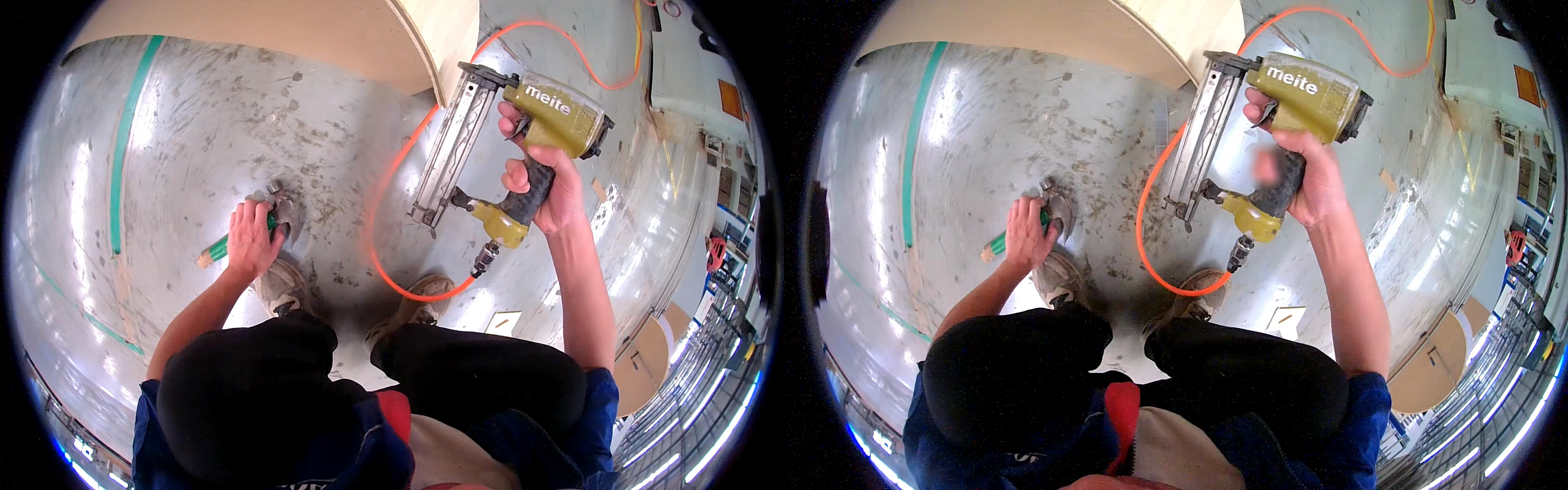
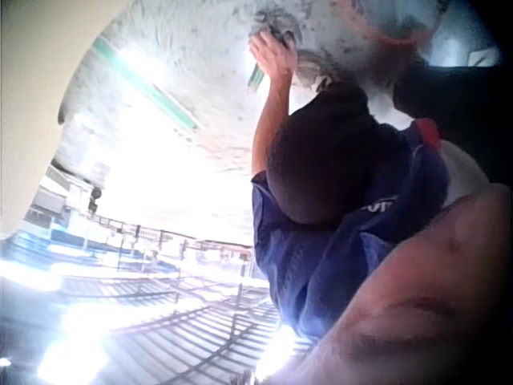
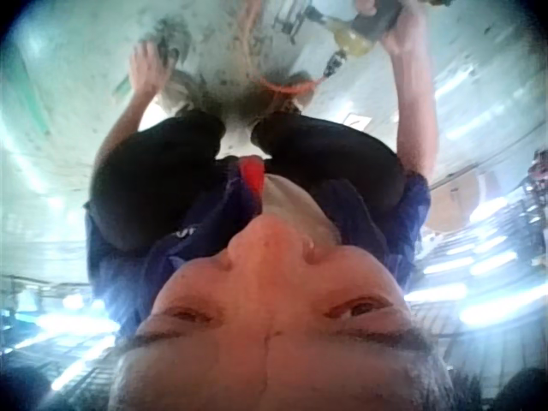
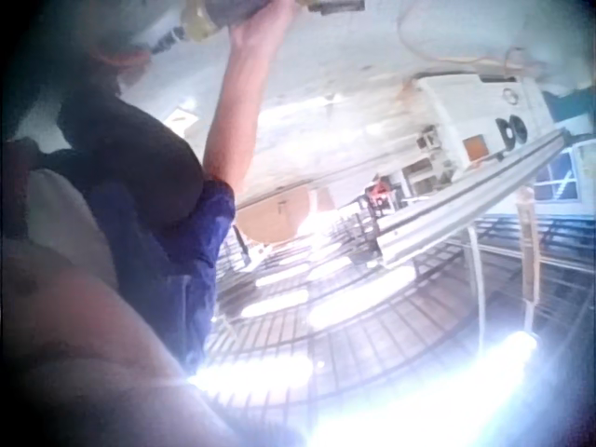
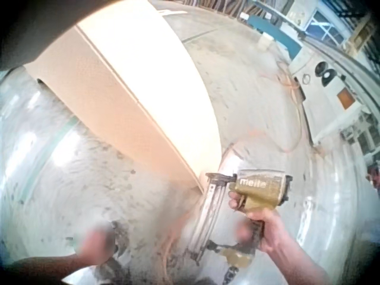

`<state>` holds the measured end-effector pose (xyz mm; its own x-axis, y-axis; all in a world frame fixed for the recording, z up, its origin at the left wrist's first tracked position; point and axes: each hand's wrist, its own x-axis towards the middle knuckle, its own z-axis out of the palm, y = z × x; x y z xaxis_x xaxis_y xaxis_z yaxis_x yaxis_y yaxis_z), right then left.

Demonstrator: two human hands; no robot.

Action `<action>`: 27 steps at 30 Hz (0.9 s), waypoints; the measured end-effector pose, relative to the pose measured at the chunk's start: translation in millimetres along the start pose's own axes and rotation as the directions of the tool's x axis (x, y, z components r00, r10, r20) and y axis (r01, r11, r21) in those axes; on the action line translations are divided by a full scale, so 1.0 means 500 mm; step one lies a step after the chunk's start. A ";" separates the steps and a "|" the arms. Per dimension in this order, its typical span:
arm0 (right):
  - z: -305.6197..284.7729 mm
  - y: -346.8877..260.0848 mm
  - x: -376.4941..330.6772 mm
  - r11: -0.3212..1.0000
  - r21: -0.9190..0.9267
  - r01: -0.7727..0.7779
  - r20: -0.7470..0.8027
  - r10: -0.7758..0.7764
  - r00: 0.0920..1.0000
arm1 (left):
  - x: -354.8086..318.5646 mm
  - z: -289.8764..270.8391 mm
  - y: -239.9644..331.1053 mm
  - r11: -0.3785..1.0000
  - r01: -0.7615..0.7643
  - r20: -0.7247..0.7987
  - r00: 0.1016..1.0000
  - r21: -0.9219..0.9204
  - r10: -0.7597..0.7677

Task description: The person kneels on the floor and uses a pneumatic nail gun to attach a thin wooden strip to the edge of a large curved wooden panel. They repeatedly hammer the strip into place with a hammer and drive nails along the seam with the nail gun.

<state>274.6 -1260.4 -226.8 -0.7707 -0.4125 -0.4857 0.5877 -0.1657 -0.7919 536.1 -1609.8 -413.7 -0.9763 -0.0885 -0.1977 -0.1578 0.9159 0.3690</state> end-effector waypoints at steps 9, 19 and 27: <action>0.025 -0.010 0.013 0.998 -0.052 -0.044 0.025 0.045 0.999 | 0.002 -0.003 0.001 1.000 -0.010 0.004 1.000 -0.001 0.010; 0.019 -0.003 0.017 0.997 -0.033 -0.074 0.022 0.074 0.997 | 0.001 -0.008 0.004 1.000 0.020 0.050 0.999 -0.013 -0.020; 0.020 0.000 0.019 0.998 -0.002 -0.069 0.018 0.069 0.997 | 0.002 -0.008 0.002 1.000 0.006 0.042 0.999 -0.010 -0.006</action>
<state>269.7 -1273.2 -227.6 -0.7235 -0.4395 -0.5324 0.6391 -0.1347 -0.7573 534.5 -1610.5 -409.9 -0.9683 -0.0775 -0.2375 -0.1653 0.9115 0.3766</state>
